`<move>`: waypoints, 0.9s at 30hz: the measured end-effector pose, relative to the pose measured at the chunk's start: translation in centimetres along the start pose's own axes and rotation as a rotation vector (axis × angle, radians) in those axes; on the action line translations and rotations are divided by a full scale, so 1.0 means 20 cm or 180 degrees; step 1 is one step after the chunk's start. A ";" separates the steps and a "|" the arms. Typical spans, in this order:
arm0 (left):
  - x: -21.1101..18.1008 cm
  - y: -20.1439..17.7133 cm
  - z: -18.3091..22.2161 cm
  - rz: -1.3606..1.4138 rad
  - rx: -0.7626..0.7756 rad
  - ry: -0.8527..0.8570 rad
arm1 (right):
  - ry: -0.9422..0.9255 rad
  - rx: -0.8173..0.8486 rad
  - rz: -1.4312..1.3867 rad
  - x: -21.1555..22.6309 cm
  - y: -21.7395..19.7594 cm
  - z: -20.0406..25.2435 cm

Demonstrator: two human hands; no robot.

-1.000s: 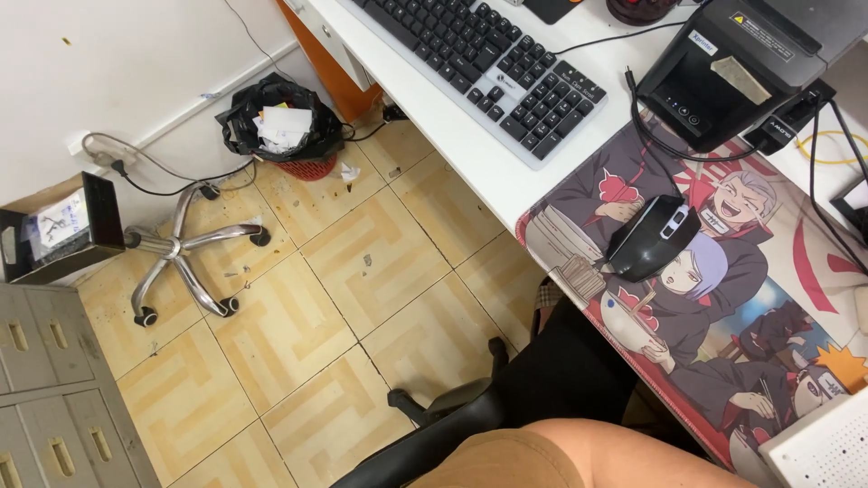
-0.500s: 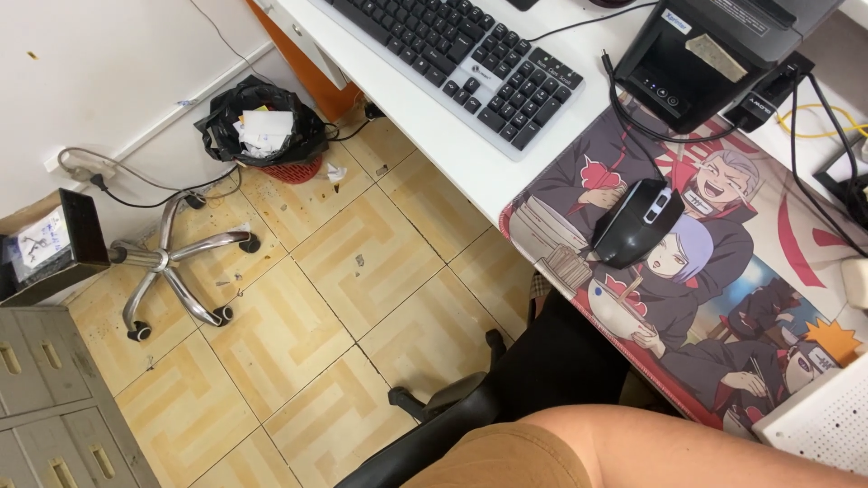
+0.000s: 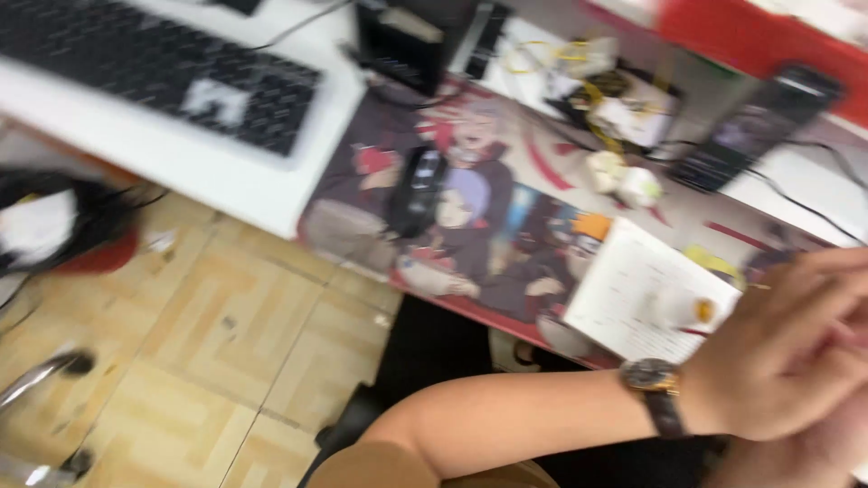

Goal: Assembling a light fixture by mounting a socket onto a perforated panel using a screwdriver while referencing a mobile device.

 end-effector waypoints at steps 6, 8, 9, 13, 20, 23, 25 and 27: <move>-0.16 -0.05 -0.08 -0.0127 0.0401 0.0153 | -0.0449 -0.0805 0.0299 0.24 0.03 0.18; -0.17 -0.03 -0.10 -0.0166 0.0530 0.0120 | -0.0517 -0.0895 0.0221 0.21 0.07 0.14; -0.16 -0.03 -0.09 -0.0231 0.0620 0.0065 | -0.0543 -0.0948 0.0160 0.20 0.10 0.12; -0.19 -0.03 -0.09 -0.0360 0.0858 -0.0042 | -0.0635 -0.1083 -0.0091 0.13 0.16 0.00; -0.23 -0.01 -0.08 -0.0670 0.0961 -0.0370 | -0.1185 -0.0491 0.0062 0.18 0.29 -0.13; -0.22 -0.04 -0.11 -0.0634 0.0737 -0.0391 | -0.1116 -0.0382 0.0020 0.19 0.37 -0.14; -0.19 -0.04 -0.14 -0.0601 0.0698 -0.0474 | -0.1051 -0.0411 0.0045 0.19 0.39 -0.12; -0.13 -0.05 -0.18 -0.0353 0.0488 -0.0784 | -0.0833 -0.0398 0.0182 0.18 0.41 -0.09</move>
Point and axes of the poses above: each hand's wrist, its own z-axis away from the middle knuckle, its own y-axis out of the palm, x = y × z, the point moved 7 cm from there along -z, towards the middle knuckle, and after that the axes turned 7 degrees about y, right-handed, at the moved point
